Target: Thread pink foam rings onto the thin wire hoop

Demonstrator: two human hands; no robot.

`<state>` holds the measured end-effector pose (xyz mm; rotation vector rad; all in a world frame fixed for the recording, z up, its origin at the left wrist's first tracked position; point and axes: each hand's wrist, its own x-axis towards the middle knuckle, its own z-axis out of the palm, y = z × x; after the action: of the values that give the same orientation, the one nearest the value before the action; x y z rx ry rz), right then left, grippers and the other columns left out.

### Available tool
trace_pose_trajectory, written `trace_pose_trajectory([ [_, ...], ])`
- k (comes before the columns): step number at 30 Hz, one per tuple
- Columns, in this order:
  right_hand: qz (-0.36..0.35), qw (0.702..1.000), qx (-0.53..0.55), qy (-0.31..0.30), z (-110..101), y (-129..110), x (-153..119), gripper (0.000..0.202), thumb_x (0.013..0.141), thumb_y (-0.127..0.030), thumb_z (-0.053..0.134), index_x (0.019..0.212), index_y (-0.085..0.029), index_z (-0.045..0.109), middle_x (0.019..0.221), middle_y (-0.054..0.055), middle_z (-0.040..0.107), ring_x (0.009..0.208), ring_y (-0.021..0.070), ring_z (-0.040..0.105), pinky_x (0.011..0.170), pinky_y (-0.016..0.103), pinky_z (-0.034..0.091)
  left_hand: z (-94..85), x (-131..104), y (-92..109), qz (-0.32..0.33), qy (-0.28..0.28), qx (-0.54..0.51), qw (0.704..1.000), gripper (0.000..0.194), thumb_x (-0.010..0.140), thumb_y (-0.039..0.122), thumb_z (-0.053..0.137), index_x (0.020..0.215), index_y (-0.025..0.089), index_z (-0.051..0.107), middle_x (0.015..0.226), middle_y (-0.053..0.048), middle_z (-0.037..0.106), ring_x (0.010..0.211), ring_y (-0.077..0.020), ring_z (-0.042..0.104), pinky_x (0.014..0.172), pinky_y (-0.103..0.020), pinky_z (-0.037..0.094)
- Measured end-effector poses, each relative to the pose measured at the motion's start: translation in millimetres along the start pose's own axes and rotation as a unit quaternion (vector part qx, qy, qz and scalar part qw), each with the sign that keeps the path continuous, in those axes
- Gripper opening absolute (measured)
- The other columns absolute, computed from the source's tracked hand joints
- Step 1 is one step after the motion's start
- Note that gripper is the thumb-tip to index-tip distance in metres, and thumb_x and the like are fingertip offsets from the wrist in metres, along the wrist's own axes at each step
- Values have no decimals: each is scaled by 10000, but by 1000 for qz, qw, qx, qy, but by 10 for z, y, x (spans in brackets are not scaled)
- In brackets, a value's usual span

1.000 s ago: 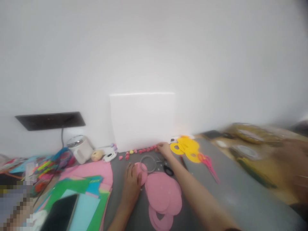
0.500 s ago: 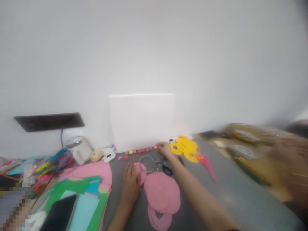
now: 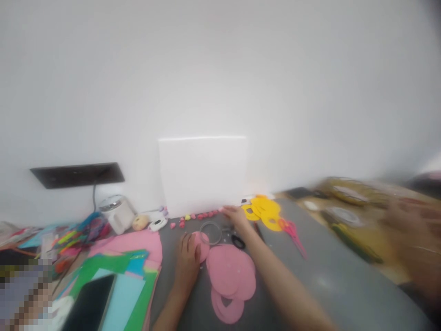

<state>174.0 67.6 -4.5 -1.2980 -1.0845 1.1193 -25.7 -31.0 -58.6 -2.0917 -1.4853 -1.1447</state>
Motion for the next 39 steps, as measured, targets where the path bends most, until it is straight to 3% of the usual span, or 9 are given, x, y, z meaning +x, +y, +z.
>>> trace_pose_trajectory([
  [6, 1, 986, 147, -80, -15, -265, -779, 397, 581, -415, 748, 841, -127, 664, 864, 93, 695, 800, 198, 653, 758, 321, 520, -197, 82, 108, -12, 30, -98, 995, 245, 876, 247, 427, 1024, 156, 600, 1006, -128, 651, 1028, -253, 573, 887, -429, 461],
  [8, 16, 969, 222, -106, -15, -348, -1020, 383, 560, -388, 774, 820, -127, 669, 824, 86, 692, 755, 186, 647, 762, 328, 516, -304, 134, 234, -72, 38, -143, 986, 252, 880, 274, 423, 1018, 166, 603, 1007, -122, 655, 1014, -245, 579, 880, -426, 466],
  [10, 23, 967, 230, -107, -12, -413, -1209, 376, 566, -390, 773, 821, -133, 670, 766, 68, 685, 694, 169, 639, 714, 316, 524, -423, 202, 398, -126, 20, -196, 972, 260, 879, 292, 434, 1064, 190, 585, 1045, -102, 650, 1012, -234, 580, 885, -422, 461],
  [13, 11, 975, 201, -97, 0, -470, -1389, 351, 599, -398, 751, 821, -138, 671, 727, 49, 672, 656, 154, 627, 668, 301, 528, -589, 309, 634, -127, -21, -289, 949, 256, 844, 325, 505, 1037, 194, 609, 1021, -86, 664, 947, -221, 607, 828, -376, 490],
  [17, -21, 981, 174, -88, 32, -489, -1519, 298, 634, -393, 725, 802, -150, 685, 750, 41, 675, 689, 159, 626, 695, 309, 538, -726, 382, 798, -174, -31, -324, 929, 245, 826, 347, 520, 975, 200, 649, 940, -72, 688, 843, -205, 633, 730, -330, 516],
  [24, -38, 974, 195, -111, 45, -485, -1623, 300, 655, -395, 715, 850, -168, 694, 821, 49, 694, 796, 196, 643, 790, 355, 531, -801, 386, 869, -209, -23, -360, 909, 237, 795, 368, 560, 900, 187, 670, 894, -76, 684, 824, -202, 629, 690, -310, 526],
  [32, 26, 975, 211, -71, 32, -360, -1566, 297, 593, -394, 757, 756, -168, 654, 659, 10, 643, 596, 117, 584, 572, 225, 489, -821, 423, 883, -228, -44, -410, 882, 218, 769, 344, 584, 884, 192, 691, 882, -70, 680, 772, -181, 630, 649, -265, 521],
  [39, 11, 980, 193, -48, 50, -346, -1576, 299, 623, -420, 723, 751, -159, 655, 670, 24, 637, 600, 121, 566, 596, 247, 490, -814, 443, 859, -270, -91, -446, 849, 217, 735, 319, 618, 882, 180, 694, 879, -66, 695, 793, -182, 634, 699, -264, 509],
])
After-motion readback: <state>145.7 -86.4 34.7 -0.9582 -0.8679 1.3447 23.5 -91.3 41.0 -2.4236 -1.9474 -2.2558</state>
